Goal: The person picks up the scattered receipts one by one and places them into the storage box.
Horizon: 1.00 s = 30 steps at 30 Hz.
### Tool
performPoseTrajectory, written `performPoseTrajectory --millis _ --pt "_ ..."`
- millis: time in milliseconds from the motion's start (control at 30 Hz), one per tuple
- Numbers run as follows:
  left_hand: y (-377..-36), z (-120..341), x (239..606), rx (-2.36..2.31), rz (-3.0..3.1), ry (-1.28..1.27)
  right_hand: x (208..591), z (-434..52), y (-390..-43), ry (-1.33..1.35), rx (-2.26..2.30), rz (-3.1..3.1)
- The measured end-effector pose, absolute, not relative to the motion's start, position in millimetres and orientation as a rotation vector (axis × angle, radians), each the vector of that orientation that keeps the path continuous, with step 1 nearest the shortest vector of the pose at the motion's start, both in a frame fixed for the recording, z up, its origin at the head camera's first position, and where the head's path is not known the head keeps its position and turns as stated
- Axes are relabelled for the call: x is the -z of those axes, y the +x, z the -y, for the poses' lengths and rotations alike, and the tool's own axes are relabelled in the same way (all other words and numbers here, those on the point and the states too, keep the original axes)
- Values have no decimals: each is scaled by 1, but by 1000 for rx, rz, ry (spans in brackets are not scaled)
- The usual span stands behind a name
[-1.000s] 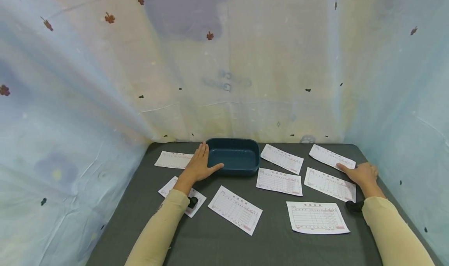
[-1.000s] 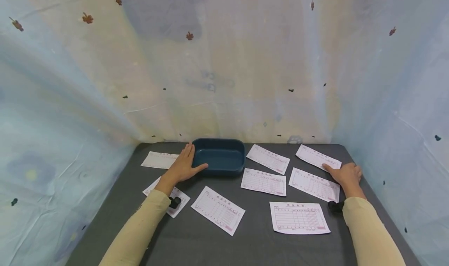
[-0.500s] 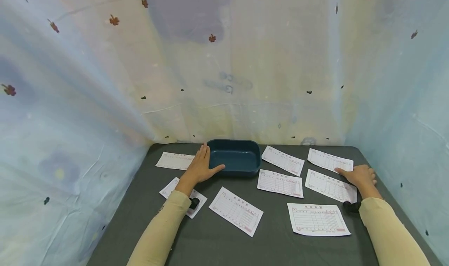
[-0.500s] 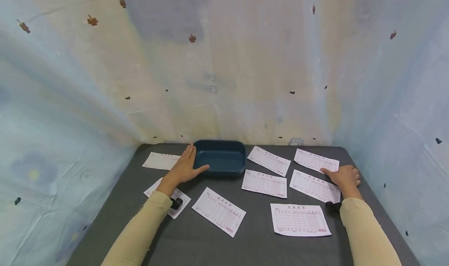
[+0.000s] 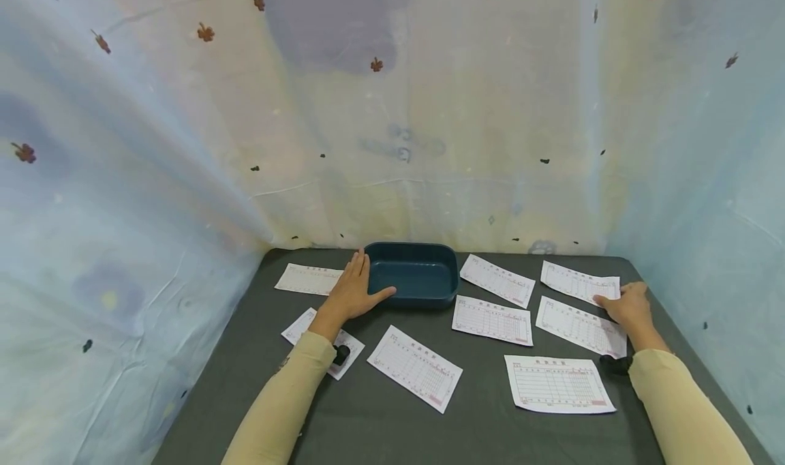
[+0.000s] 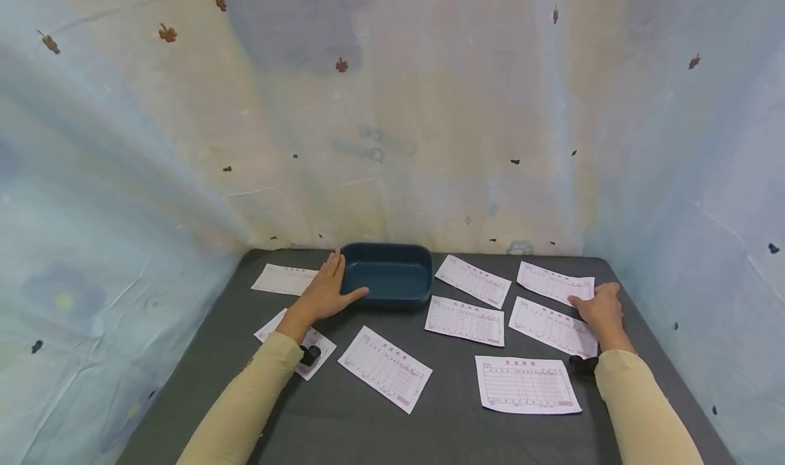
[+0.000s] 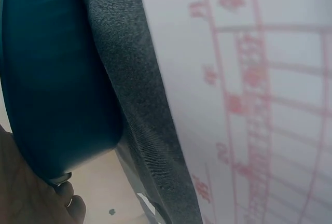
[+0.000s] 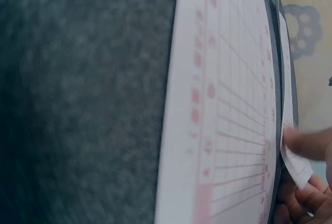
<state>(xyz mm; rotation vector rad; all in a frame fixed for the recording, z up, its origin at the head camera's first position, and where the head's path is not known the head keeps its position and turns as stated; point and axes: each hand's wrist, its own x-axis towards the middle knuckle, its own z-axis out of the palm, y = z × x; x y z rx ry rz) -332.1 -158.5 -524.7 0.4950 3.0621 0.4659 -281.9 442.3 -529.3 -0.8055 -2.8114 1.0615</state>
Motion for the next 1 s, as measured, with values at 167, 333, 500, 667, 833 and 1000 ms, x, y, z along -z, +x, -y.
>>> performPoseTrajectory --millis 167,333,500,667,833,1000 --pt "-334 158 527 -472 -3048 477 529 -442 -283 -793 -1074 2753" --pt "-332 157 526 -465 -3047 468 528 -446 -281 -718 -975 2740" --pt "-329 155 520 -451 -3047 468 529 -445 -275 -705 -980 2689" --pt "-328 155 518 -460 -3054 478 523 -441 -270 -749 -1084 2591" --pt "-328 155 518 -458 -3063 486 515 -432 -266 -748 -1172 2516" --pt "-327 155 515 -468 -3064 492 509 -422 -261 -713 -1262 2496"
